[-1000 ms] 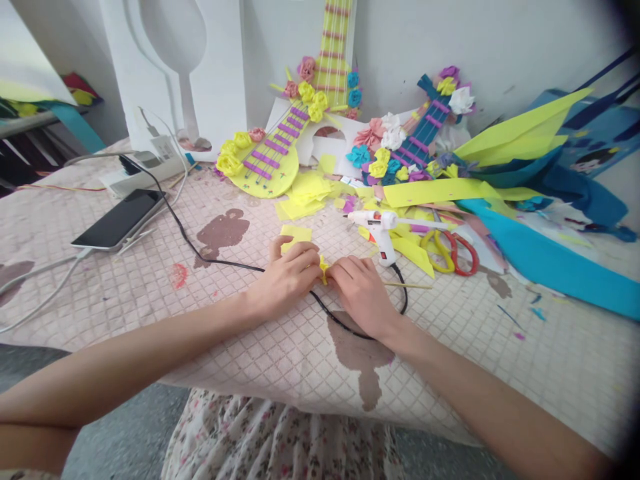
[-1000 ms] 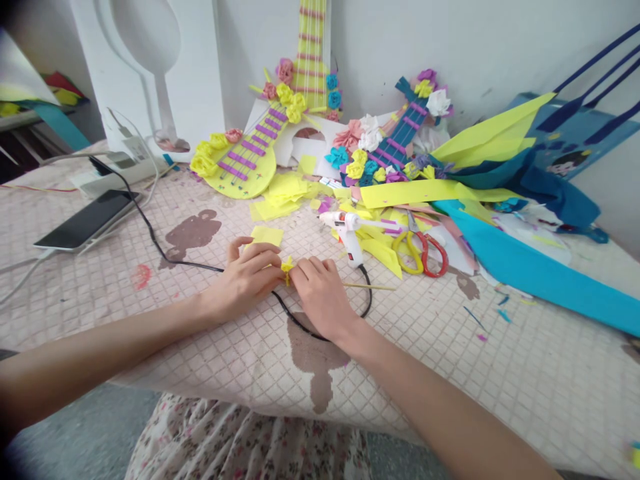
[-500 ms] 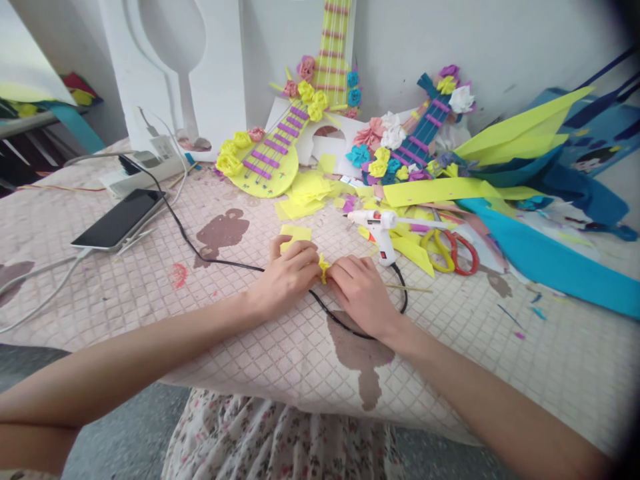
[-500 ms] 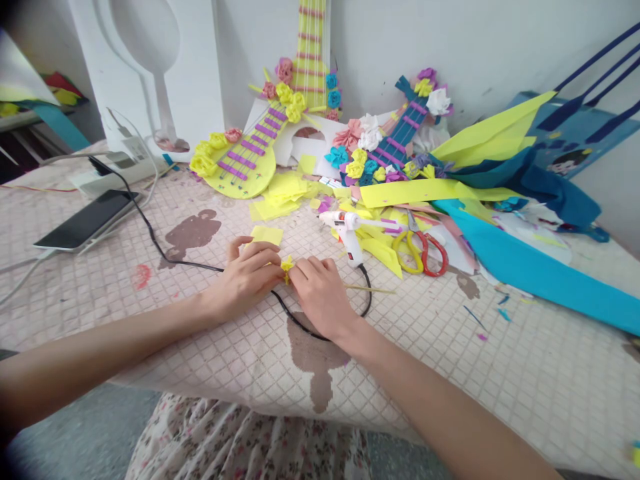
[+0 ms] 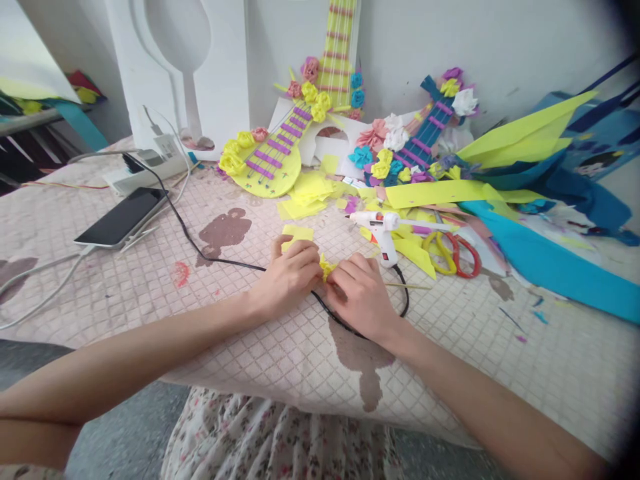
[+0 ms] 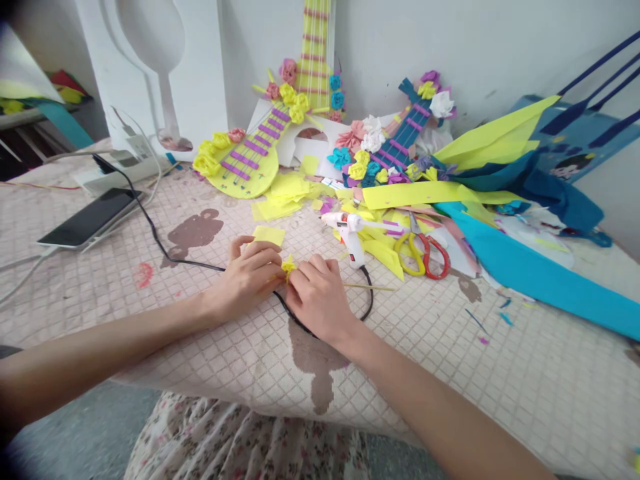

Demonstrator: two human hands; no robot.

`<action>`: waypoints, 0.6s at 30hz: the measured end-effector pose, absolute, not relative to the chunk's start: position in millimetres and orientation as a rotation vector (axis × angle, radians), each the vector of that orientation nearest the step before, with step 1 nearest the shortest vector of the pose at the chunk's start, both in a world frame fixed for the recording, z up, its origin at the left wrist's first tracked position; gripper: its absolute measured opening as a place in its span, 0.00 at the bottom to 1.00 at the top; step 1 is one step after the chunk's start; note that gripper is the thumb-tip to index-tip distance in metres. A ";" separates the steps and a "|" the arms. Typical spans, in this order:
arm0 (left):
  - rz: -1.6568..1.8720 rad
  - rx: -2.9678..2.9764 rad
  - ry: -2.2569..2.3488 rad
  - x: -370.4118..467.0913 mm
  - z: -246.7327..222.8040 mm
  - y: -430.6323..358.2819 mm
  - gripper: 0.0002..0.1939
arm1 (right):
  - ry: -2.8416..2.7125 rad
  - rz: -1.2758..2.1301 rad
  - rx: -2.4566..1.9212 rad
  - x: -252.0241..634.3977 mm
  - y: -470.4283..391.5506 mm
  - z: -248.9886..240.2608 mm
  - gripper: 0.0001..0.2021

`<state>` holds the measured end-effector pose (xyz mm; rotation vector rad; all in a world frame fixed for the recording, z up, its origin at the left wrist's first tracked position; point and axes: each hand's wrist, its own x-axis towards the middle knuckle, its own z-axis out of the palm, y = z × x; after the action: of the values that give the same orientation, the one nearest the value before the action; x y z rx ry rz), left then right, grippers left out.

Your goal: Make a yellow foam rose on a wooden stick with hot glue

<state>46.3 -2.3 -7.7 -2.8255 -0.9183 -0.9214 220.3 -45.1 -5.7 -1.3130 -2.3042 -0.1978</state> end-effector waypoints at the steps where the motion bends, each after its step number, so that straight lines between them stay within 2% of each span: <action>1: -0.918 -2.829 -0.931 46.4 -7.5 -2.5 0.07 | -2.319 -0.195 -1.293 220.8 -44.6 -6.6 0.08; 13: -0.941 -2.917 -1.104 45.2 -5.2 -2.4 0.05 | -2.595 -0.268 -1.102 224.6 -45.3 -7.6 0.07; 18: -1.002 -2.929 -1.091 44.7 -5.8 -0.4 0.04 | -2.480 -0.084 -1.134 230.2 -45.5 -6.8 0.09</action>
<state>44.7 -0.4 -5.8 -2.9286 -1.0915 -1.0024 230.2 -45.5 -6.8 -1.1342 -2.4799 -0.0837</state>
